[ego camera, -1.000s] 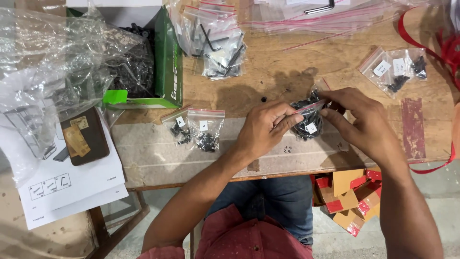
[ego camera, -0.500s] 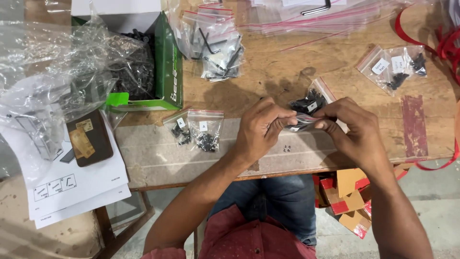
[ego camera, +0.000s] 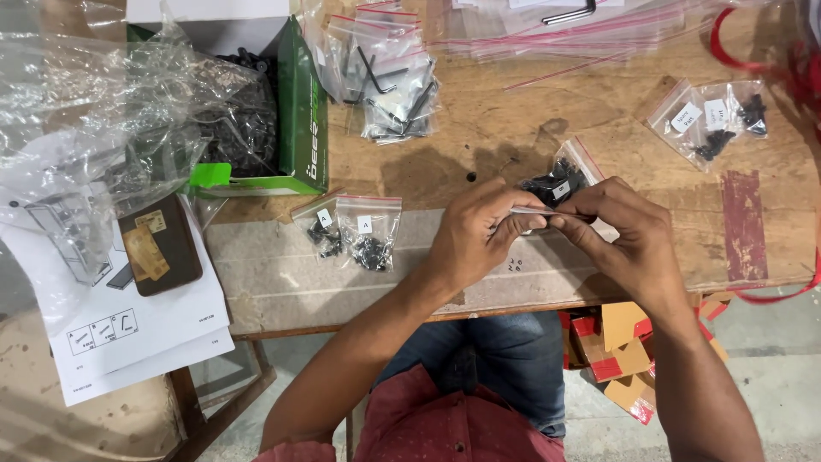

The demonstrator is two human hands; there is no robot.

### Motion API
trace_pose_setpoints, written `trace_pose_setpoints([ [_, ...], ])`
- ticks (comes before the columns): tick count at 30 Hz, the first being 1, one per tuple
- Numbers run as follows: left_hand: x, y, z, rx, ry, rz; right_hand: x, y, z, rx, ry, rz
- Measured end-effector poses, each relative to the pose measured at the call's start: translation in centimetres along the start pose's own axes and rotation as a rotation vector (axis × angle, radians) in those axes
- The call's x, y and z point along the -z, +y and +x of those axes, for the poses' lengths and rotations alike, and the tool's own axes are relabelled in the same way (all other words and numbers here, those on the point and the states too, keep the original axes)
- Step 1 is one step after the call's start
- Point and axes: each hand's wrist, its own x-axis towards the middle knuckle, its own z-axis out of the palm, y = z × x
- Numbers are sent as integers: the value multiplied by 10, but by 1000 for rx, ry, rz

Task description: Organizing and inspecting various small hardware components and assembly parts from plastic bags on a workbench.

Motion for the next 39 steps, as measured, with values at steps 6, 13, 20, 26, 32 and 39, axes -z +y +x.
trace_pose_setpoints([
  [6,0,3,-1,55,2,-24,-1,1,-1,36,4,12],
  [13,-2,-1,-1,86,-5,-67,0,0,0,62,8,-7],
  [20,-6,-4,-2,70,33,-58,-1,3,-1,82,-16,8],
  [26,-8,-10,-4,77,44,-113,-3,13,-5,34,-30,119],
  [32,-5,-4,-1,103,64,-52,-2,27,-13,-94,13,195],
  [39,-2,-3,-1,120,36,-46,-4,26,-12,-98,37,153],
])
